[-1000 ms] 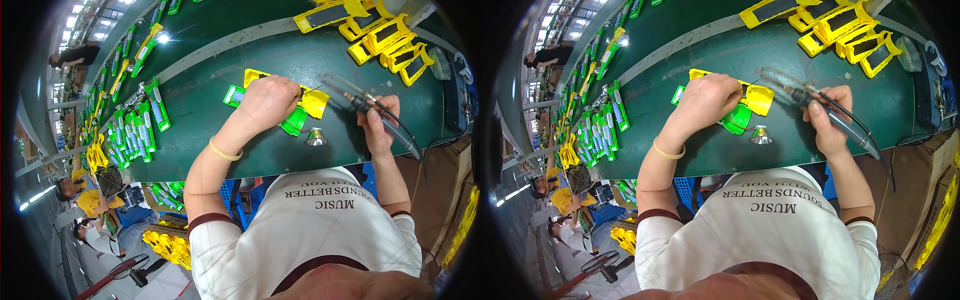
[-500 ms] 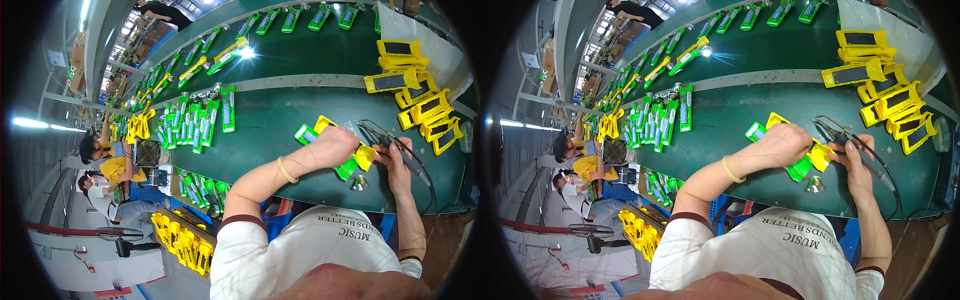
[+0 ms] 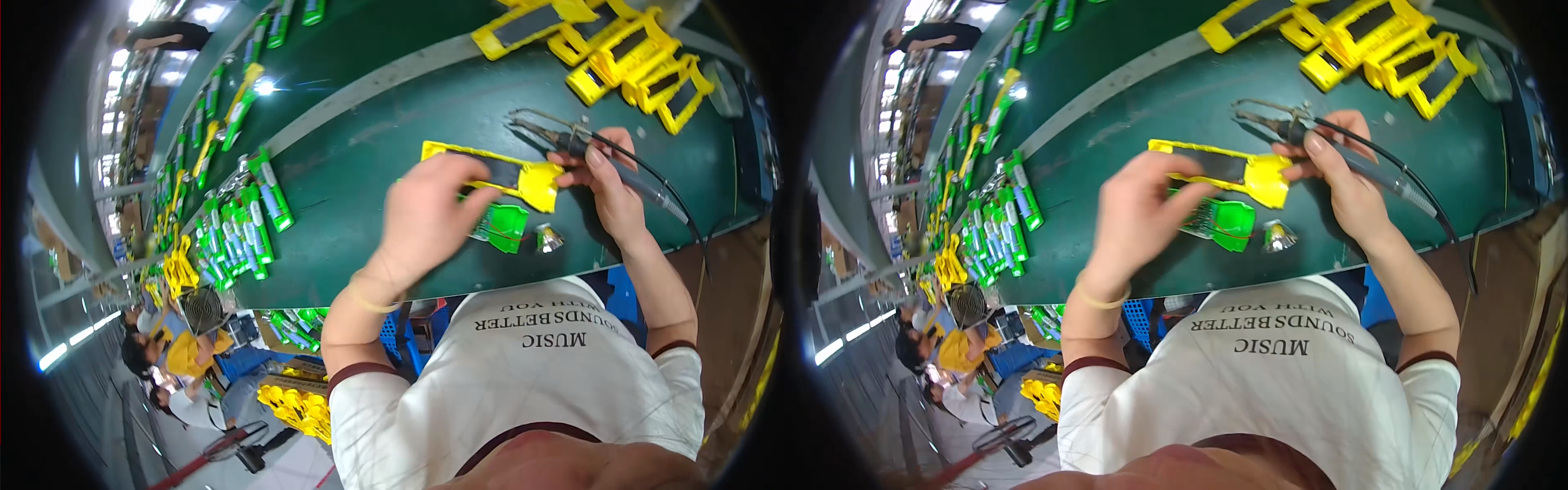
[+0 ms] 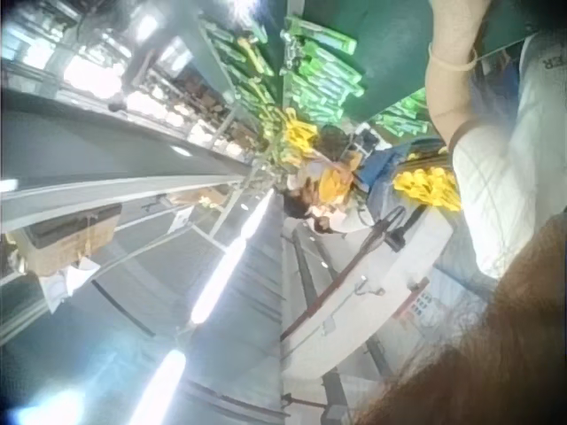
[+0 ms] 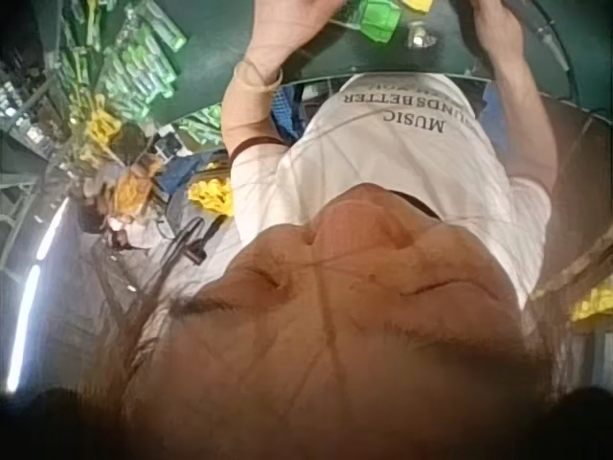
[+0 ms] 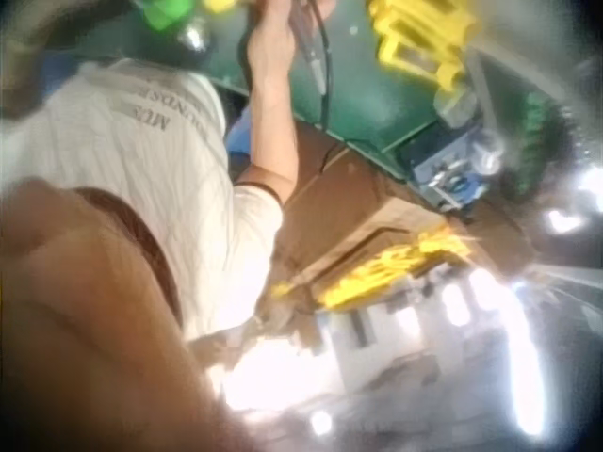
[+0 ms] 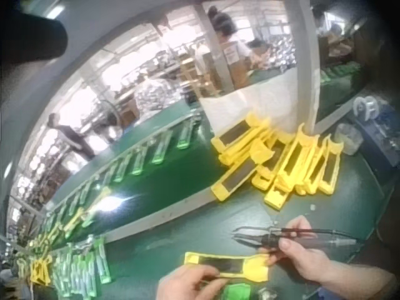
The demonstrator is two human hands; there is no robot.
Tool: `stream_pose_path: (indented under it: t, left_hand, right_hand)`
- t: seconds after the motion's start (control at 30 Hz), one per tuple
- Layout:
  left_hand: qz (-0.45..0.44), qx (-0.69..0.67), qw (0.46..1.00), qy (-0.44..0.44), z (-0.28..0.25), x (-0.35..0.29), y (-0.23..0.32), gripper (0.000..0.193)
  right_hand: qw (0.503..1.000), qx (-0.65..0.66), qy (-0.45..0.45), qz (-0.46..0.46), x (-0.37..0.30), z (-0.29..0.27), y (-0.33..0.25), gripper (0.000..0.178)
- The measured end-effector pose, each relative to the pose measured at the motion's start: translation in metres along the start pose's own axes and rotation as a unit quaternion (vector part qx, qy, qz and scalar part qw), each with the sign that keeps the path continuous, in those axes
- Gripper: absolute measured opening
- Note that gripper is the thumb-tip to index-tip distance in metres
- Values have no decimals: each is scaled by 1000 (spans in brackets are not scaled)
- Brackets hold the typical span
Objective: The person solders wire connections to circuit boards and components inside flashlight housings using a soldering iron, fits the plastic casing pieces together by hand, and places the assembled flashlights onto the conveyor belt.
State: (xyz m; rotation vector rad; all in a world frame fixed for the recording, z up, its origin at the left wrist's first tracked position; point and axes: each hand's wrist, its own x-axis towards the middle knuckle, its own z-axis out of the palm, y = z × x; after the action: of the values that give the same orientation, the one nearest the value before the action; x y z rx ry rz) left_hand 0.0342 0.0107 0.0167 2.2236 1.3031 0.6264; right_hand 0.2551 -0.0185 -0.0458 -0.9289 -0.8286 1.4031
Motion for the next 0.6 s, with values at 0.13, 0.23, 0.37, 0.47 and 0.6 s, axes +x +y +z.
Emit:
stream_pose_path:
  t: [0.13,0.23,0.37,0.47,0.6]
  left_hand:
    - [-250,-497,826,-89,-27,-15,-20,18]
    - [-262,-625,735,-7,-11,-21,-9,25]
    - [-239,-600,763,33,-3,-31,-29,18]
    - [-109,-315,943,-5,-3,-30,-33,18]
    - [153,-5,988,3,12,-8,-23,28]
  right_hand:
    - [994,-60,60,-68,1,-1,-2,26]
    - [995,-50,68,-53,-4,-1,-7,26]
    - [992,-75,78,-70,-14,8,-14,27]
    - [991,-84,64,-78,-20,14,-16,27]
    - [990,-88,74,-84,-18,6,-11,26]
